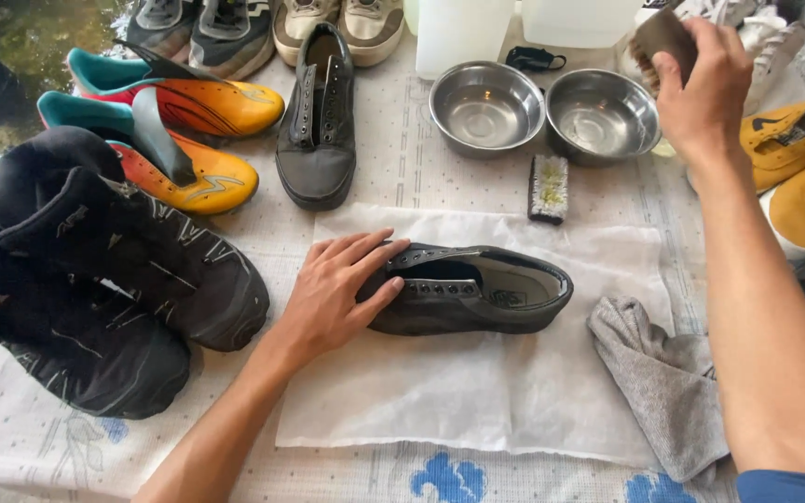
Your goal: The person is cleaning a black shoe by first wiping it with a cloth and then scrubbing it with a brush.
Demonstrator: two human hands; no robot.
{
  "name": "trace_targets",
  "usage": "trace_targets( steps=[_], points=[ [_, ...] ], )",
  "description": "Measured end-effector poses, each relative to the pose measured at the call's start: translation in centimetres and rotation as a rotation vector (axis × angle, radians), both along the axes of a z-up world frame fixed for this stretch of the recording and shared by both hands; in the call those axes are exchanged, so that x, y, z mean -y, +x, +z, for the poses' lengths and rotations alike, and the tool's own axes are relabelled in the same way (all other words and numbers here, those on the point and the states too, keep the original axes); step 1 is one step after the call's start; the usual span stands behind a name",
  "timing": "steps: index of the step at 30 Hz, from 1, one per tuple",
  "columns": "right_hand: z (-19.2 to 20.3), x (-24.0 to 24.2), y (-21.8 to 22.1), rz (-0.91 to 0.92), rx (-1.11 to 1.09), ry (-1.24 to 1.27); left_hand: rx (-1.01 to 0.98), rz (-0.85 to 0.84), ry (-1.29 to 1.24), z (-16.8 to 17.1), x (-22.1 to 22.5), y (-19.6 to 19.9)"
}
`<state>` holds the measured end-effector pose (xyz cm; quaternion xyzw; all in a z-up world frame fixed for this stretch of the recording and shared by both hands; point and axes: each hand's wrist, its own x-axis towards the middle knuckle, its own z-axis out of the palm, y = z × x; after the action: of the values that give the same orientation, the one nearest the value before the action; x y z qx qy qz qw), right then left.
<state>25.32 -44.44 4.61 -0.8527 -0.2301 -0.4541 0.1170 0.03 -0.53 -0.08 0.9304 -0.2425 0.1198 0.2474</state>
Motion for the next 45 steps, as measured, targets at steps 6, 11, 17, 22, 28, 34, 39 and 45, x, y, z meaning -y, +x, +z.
trace_targets(
  steps=[6,11,17,22,28,34,39,45],
  points=[
    [1.1,-1.0,-0.5,-0.021,-0.083,-0.034,0.002,0.001,-0.002,0.0,0.0,-0.2],
    [0.9,-1.7,-0.7,-0.032,-0.275,-0.016,0.243,-0.013,0.000,1.3,0.3,-0.8],
    [-0.1,-2.0,-1.7,-0.022,-0.331,-0.044,0.074,-0.282,-0.093,3.9,1.9,-0.3],
    [-0.7,-2.4,-2.5,0.022,-0.196,0.025,0.048,-0.368,0.007,4.2,2.5,1.5],
    [-1.4,-3.6,-3.2,0.034,-0.069,0.132,-0.013,-0.423,0.013,3.1,3.3,3.2],
    [-1.9,-4.0,-3.3,0.071,-0.069,0.147,-0.231,-0.201,-0.041,5.9,3.5,3.3],
    [-1.8,-3.7,-3.5,0.091,-0.060,0.163,-0.437,-0.299,-0.129,7.2,4.6,2.3],
    [-2.4,-3.7,-3.4,0.091,-0.099,0.161,-0.579,-0.307,-0.113,5.3,6.0,1.2]
  ],
)
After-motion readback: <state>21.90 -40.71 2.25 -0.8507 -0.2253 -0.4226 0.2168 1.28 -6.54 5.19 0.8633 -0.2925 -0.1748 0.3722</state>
